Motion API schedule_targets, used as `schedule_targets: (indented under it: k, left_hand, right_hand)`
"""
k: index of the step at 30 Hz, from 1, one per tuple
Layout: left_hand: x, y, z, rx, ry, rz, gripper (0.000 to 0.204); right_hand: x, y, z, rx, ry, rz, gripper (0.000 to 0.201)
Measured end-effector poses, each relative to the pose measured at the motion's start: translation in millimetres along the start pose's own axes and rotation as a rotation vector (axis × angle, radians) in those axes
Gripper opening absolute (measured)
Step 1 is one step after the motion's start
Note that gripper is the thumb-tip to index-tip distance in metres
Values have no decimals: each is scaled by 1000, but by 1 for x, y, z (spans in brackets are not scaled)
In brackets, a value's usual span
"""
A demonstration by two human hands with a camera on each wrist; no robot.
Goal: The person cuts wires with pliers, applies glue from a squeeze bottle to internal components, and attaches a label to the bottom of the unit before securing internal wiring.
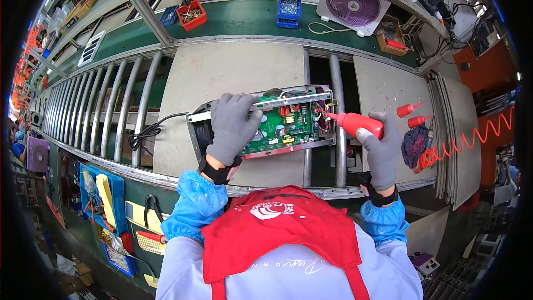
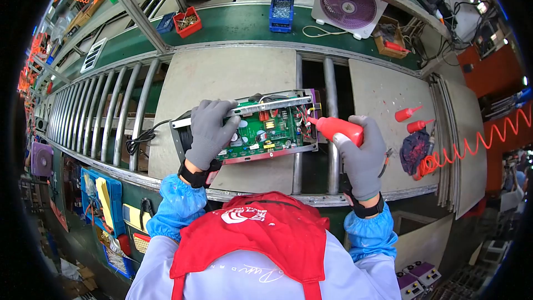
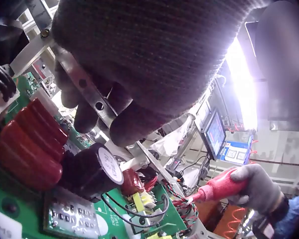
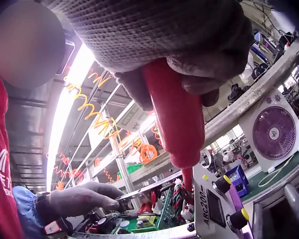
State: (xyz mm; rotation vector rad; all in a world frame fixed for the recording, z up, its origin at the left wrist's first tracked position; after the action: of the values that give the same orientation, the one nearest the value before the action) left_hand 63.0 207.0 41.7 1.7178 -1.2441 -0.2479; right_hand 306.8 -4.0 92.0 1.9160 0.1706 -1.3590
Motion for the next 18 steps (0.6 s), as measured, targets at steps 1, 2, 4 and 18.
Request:
schedule_targets:
  k: [1,2,4,18]
  left_hand:
    - [-1,0,0,0,1,-5,25]
    - [-1,-1,0,0,1,-10,25]
    - [-1,-1,0,2,1,-16,25]
    - [-2,-2,1,0,7,-26,24]
  right_hand:
    - [-1,0,1,18,38,37,40]
    - [-2,-1,3,20,60,53,40]
    - [-5,-3,6,25,102,84,41]
    - [-7,-9,3,-2,151,124,39]
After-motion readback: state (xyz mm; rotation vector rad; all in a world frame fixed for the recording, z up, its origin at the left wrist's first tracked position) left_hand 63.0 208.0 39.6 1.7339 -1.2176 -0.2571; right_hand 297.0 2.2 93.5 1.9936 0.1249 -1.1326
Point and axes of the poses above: each hand's wrist, its own z-axis away from the middle knuckle, its own y-axis out of the back of the hand, x = y × z, the point moved 8 cm from there along -z, towards the middle knuckle, and after that the axes turned 8 degrees about -y, right-handed, at the moved point
